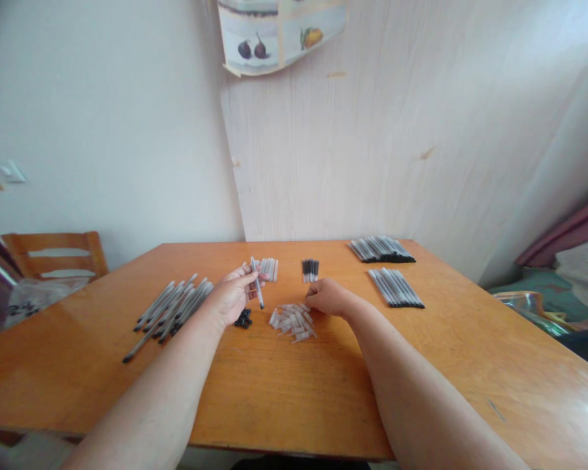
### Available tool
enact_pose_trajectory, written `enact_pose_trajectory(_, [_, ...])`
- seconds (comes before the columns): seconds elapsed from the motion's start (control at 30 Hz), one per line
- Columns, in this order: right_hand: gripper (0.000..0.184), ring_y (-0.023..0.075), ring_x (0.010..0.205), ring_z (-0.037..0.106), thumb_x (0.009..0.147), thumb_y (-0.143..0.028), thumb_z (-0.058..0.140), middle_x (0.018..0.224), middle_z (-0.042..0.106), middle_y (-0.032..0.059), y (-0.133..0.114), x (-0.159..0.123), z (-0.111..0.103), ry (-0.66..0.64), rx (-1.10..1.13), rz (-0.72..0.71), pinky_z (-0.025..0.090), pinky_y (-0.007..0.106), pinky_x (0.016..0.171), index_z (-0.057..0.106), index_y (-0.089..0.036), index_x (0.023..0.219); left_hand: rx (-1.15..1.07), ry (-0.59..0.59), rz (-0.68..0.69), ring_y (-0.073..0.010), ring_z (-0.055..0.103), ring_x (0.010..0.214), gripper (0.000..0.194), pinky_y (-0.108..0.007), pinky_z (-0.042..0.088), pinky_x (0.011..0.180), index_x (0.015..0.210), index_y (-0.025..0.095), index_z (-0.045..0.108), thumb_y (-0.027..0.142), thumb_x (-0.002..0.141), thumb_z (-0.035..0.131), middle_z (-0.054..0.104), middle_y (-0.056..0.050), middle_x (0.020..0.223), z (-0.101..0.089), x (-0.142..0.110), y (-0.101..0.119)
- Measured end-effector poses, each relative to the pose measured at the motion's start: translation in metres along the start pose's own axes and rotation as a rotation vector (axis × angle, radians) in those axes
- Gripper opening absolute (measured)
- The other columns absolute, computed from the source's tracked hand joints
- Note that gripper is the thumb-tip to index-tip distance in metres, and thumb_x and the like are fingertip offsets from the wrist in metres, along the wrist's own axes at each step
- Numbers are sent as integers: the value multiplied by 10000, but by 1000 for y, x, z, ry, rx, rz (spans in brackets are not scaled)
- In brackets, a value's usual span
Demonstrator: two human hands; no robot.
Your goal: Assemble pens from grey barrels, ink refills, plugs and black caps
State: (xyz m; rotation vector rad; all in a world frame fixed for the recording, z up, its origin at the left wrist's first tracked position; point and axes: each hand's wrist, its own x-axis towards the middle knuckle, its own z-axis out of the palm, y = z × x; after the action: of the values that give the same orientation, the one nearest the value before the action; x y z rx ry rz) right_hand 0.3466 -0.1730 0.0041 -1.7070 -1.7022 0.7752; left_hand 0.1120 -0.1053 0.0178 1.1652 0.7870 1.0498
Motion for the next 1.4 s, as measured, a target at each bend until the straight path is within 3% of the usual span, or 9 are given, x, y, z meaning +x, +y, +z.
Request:
enact_pose_trajectory(0.2, [100, 111, 564, 475, 706, -212, 551, 581, 555, -17, -15, -1, 5, 111, 28, -110, 319, 231, 514, 589, -175, 621, -57, 4, -6, -142, 659, 774, 178, -246, 455, 659, 980, 185, 599, 233, 811, 622, 708, -67, 896, 2, 0, -1])
enact_pose_trajectory(0.47, [300, 100, 479, 457, 855, -393, 529, 537, 543, -6, -47, -16, 30, -32, 148, -183, 312, 227, 456, 599, -179, 657, -174, -50, 49, -176, 675, 878, 181, -311, 498, 767, 993, 179, 561, 204, 825, 620, 697, -93, 974, 10, -8, 4])
enact_pose_trajectory(0.8, [227, 84, 469, 436, 851, -367, 536, 572, 547, -20, -42, -10, 36, 8, 319, -134, 312, 213, 450, 568, -178, 729, -147, -174, 28, -178, 668, 897, 243, -309, 499, 792, 1018, 161, 574, 233, 807, 671, 692, -110, 1002, 15, -14, 5])
enact_pose_trajectory(1.03, [222, 92, 480, 435, 871, -371, 501, 563, 513, -34, -45, -12, 37, 103, 237, -185, 311, 214, 457, 555, -179, 774, -118, -93, 23, -157, 679, 809, 227, -267, 499, 727, 949, 150, 593, 274, 792, 700, 703, -98, 930, 20, -16, 7])
enact_pose_trajectory(1.27, [124, 110, 581, 488, 822, -290, 572, 638, 568, -10, -48, -12, 40, 296, 42, -302, 343, 227, 532, 570, -173, 779, -90, -10, 4, -146, 679, 757, 264, -246, 495, 683, 886, 148, 599, 337, 760, 733, 701, -72, 835, 21, -15, 5])
enact_pose_trajectory(1.4, [201, 113, 561, 496, 845, -365, 564, 631, 570, -5, -46, -10, 41, 277, 73, -279, 347, 228, 512, 591, -168, 819, -92, -18, 11, -150, 684, 767, 259, -245, 496, 682, 892, 154, 596, 336, 764, 727, 704, -72, 837, 20, -14, 3])
